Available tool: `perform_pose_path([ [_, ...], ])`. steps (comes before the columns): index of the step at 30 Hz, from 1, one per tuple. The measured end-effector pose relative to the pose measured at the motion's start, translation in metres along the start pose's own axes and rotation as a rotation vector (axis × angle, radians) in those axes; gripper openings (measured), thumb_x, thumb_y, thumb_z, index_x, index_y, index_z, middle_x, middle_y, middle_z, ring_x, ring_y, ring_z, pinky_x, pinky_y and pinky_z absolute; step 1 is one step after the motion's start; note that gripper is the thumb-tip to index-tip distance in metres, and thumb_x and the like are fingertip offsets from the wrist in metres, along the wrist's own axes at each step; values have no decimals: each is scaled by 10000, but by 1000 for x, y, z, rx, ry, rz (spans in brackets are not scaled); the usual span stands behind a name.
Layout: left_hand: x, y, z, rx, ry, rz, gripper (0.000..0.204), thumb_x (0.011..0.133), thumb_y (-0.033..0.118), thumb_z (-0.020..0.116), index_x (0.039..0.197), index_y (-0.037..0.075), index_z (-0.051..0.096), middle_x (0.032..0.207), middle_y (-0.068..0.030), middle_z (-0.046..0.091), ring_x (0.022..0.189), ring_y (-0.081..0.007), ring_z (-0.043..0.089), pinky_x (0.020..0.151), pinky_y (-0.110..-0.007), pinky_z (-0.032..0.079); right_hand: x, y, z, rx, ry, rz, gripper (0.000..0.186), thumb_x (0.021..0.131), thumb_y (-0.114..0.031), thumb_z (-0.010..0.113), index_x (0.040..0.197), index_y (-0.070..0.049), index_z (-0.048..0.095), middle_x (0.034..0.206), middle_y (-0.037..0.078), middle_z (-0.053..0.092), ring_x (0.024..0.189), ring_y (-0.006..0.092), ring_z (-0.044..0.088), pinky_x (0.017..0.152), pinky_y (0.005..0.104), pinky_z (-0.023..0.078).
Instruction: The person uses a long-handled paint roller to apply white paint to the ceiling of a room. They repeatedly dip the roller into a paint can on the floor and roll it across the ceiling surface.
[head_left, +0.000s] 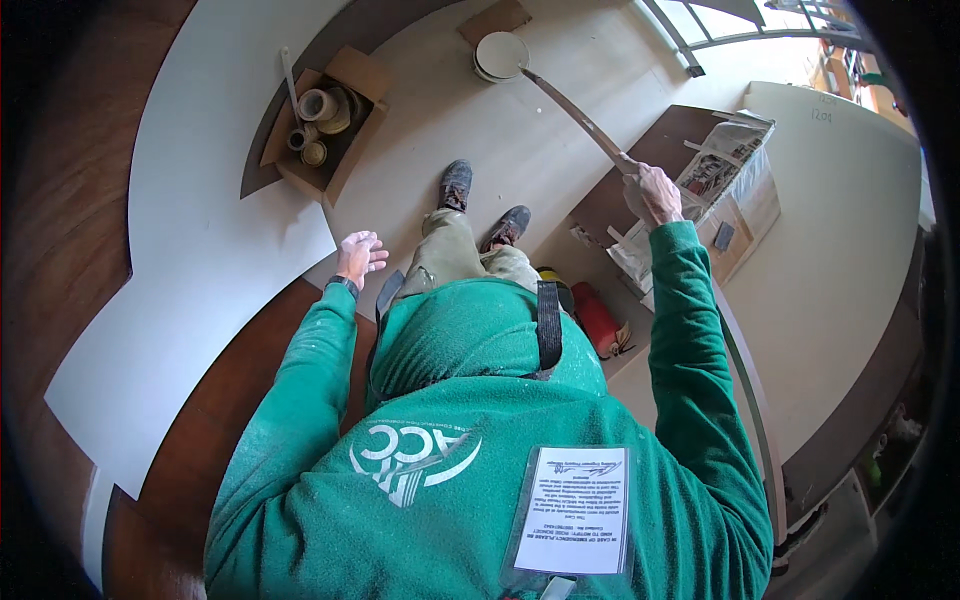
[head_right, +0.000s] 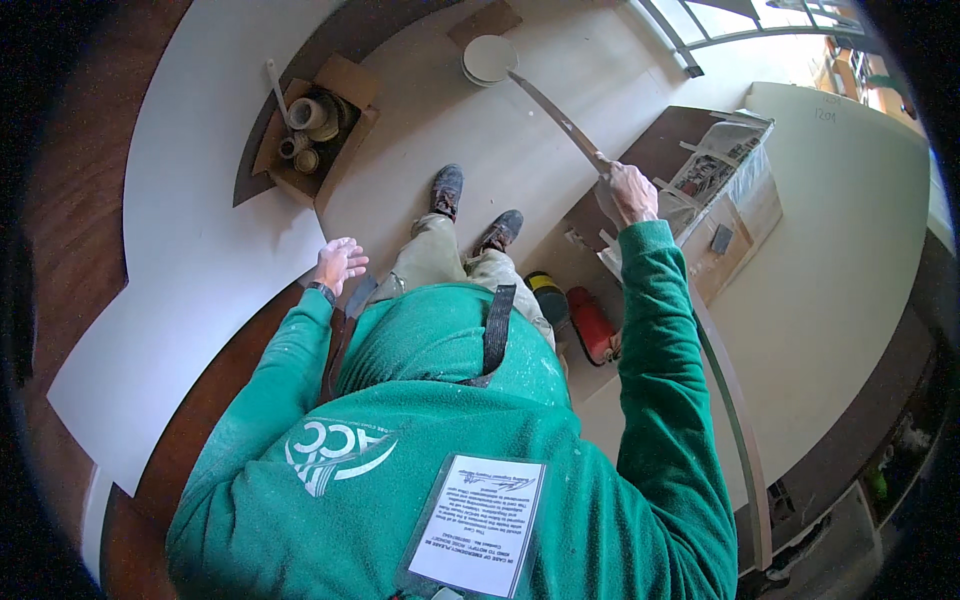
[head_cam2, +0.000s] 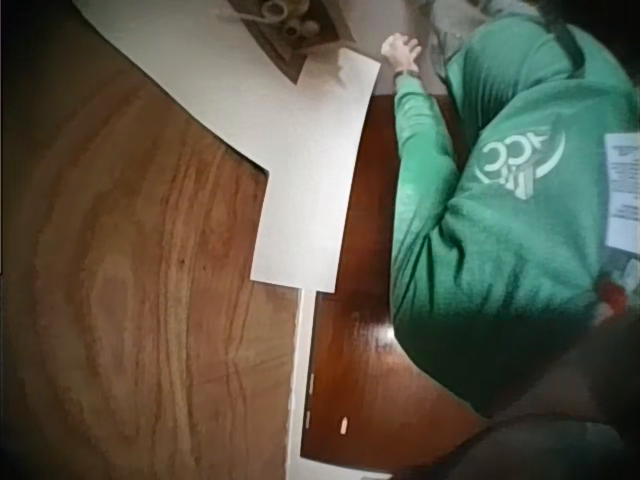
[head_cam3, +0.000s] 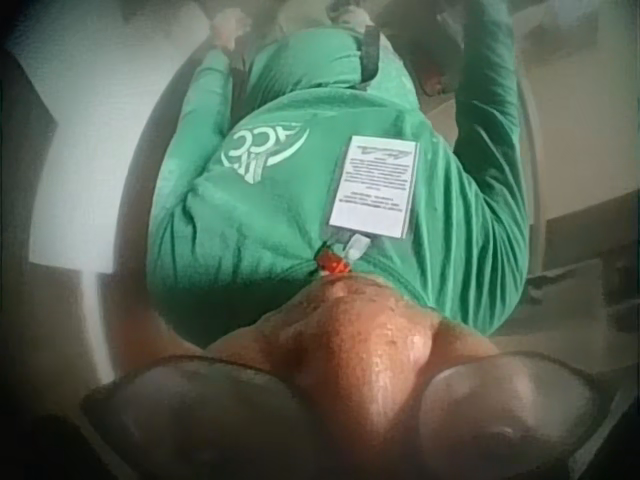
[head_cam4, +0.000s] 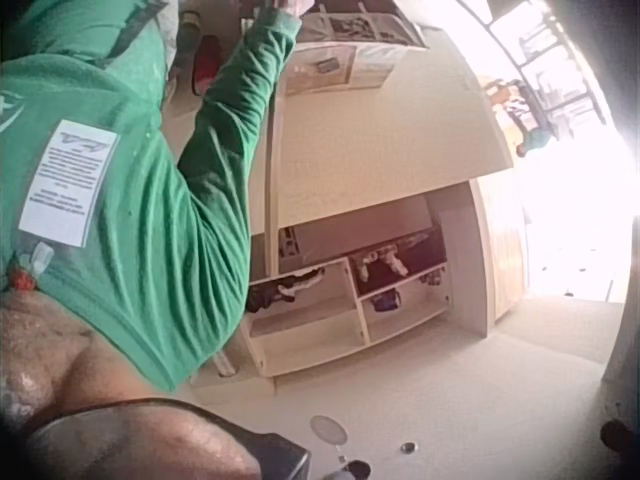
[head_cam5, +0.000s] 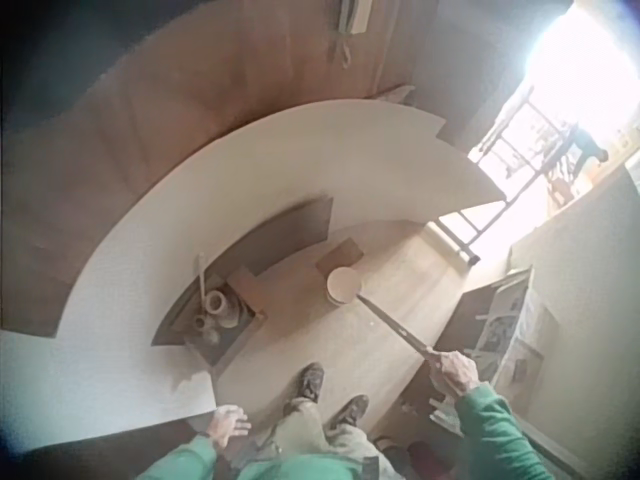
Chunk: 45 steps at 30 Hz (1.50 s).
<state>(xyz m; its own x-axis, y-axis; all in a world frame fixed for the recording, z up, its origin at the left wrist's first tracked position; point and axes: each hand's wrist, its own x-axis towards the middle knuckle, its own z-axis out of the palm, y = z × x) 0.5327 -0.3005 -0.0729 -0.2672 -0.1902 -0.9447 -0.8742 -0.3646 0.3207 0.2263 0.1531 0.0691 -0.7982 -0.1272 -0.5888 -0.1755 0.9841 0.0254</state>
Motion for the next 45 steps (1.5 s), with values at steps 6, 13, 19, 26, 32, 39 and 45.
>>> perform_pose_path([
  [6,2,1,0,8,-6,-3,497,1026,244,579,1416,-38,457,1264,-226,619,973,-330,707,774,-437,609,8,-12,-5,4,0,3,359,935,-253,474,1138,-95,724,992,234,727,948,412,711,846,516,568],
  [13,1,-11,-21,18,23,-22,524,1025,239,585,1439,-42,429,1257,-229,618,979,-339,706,772,-444,612,14,-16,-8,-46,-49,-26,365,931,-242,488,1222,-174,698,997,226,727,948,420,710,837,517,574],
  [19,-3,-18,-20,5,33,-44,538,1028,236,580,1457,-42,411,1274,-238,609,1004,-348,700,805,-460,609,0,-12,-26,-20,-33,-31,356,937,-251,493,1211,-159,700,991,238,724,940,425,710,833,517,574],
  [26,5,-23,-18,-22,-24,-46,452,1010,261,615,1368,26,473,1263,-211,601,991,-341,691,845,-479,580,19,-12,-4,-52,-54,4,371,930,-214,478,1222,-129,691,1021,243,723,968,413,711,853,515,572],
  [32,13,-9,-21,-15,-8,1,478,1019,258,600,1393,-2,453,1265,-219,603,1003,-335,690,846,-476,582,17,-19,-11,-92,-70,-40,381,925,-203,479,1242,-150,685,1023,243,723,966,407,714,849,504,580],
  [39,25,-7,-34,-81,44,7,502,1028,238,586,1420,-35,431,1215,-206,611,989,-353,698,810,-480,602,7,-15,-25,-122,-21,-96,395,933,-209,490,1283,-170,669,972,238,724,920,414,716,797,514,583],
  [45,39,-28,-25,-147,77,17,522,1026,256,586,1422,-40,422,1281,-230,600,1001,-354,693,836,-475,594,17,-7,-16,-109,-23,-93,310,926,-222,545,1166,-101,698,953,244,720,894,429,712,768,527,579],
])
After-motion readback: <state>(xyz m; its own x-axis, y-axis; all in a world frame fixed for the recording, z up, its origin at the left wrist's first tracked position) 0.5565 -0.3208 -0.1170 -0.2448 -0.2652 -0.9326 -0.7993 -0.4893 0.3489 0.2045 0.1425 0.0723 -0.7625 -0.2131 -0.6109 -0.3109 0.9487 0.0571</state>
